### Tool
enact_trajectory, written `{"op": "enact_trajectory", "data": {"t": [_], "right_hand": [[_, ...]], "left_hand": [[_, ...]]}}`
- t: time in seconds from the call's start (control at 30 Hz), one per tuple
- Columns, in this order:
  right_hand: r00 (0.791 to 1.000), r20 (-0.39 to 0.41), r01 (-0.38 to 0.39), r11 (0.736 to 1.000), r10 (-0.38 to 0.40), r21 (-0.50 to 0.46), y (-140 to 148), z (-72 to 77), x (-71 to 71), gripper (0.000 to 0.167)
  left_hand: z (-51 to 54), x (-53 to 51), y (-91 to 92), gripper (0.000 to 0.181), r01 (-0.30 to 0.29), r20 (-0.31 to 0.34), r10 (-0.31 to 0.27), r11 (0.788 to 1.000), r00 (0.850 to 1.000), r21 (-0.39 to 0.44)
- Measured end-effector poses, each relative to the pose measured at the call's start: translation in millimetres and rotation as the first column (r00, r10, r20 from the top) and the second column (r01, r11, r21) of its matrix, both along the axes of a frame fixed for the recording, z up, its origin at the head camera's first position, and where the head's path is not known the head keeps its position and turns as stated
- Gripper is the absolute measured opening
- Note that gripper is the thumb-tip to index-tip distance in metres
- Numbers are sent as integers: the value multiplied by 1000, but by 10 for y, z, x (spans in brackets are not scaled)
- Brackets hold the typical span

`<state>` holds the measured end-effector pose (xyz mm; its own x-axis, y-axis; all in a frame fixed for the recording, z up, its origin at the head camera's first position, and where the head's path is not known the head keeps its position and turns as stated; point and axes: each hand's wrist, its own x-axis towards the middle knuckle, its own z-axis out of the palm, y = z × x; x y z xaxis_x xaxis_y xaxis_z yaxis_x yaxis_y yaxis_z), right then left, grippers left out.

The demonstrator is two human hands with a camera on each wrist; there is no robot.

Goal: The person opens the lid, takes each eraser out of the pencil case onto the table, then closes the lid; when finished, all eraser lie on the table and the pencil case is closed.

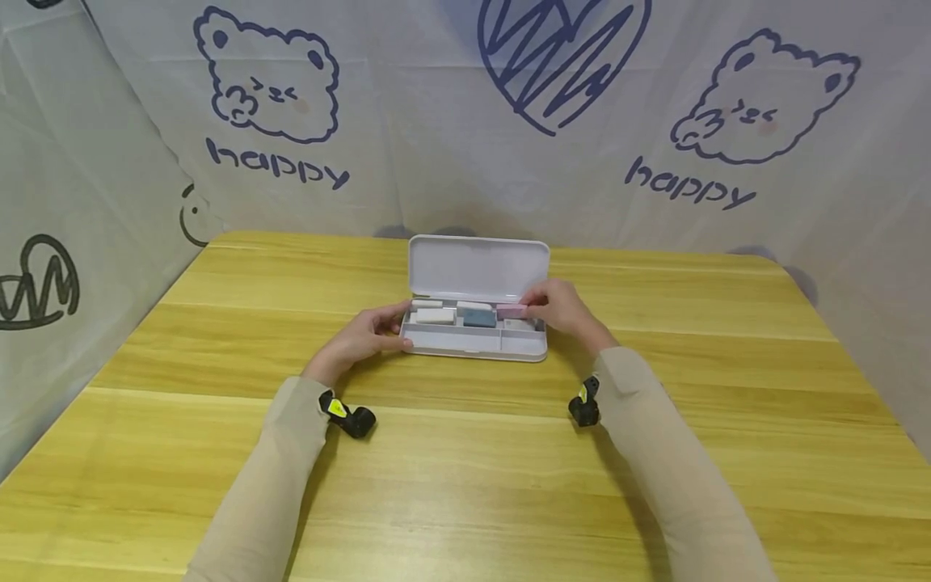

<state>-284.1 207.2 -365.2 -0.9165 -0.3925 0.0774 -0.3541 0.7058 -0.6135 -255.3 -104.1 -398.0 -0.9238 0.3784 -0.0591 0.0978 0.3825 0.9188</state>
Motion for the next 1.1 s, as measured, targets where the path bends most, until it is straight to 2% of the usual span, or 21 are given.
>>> {"op": "enact_trajectory", "data": {"t": [0.2, 0.47, 0.63, 0.87, 0.97, 1.1], "right_hand": [[1000, 11, 23, 999, -23, -27, 36, 28, 38, 12], [988, 146, 70, 987, -49, -143, 110, 61, 94, 21], [968, 242, 134, 943, -60, -304, 157, 75, 143, 24], [948, 316, 186, 869, -36, -458, 228, 67, 213, 24], [947, 318, 202, 848, -42, -490, 275, 59, 232, 25], [953, 302, 199, 836, -42, -511, 350, 40, 236, 23]], "left_hand": [[2, 19, 0, 70, -2, 3, 2, 1000, 1000, -6], [-12, 17, -6, 70, 1, 2, -1, 1000, 1000, 3], [-12, 3, -4, 70, 10, -14, -10, 1000, 1000, 6], [-22, 1, 0, 70, 6, -5, -6, 1000, 1000, -1], [-21, -5, 1, 70, 9, -6, -9, 1000, 1000, -1], [-17, -11, 0, 70, 7, -6, -7, 1000, 1000, 2]]}}
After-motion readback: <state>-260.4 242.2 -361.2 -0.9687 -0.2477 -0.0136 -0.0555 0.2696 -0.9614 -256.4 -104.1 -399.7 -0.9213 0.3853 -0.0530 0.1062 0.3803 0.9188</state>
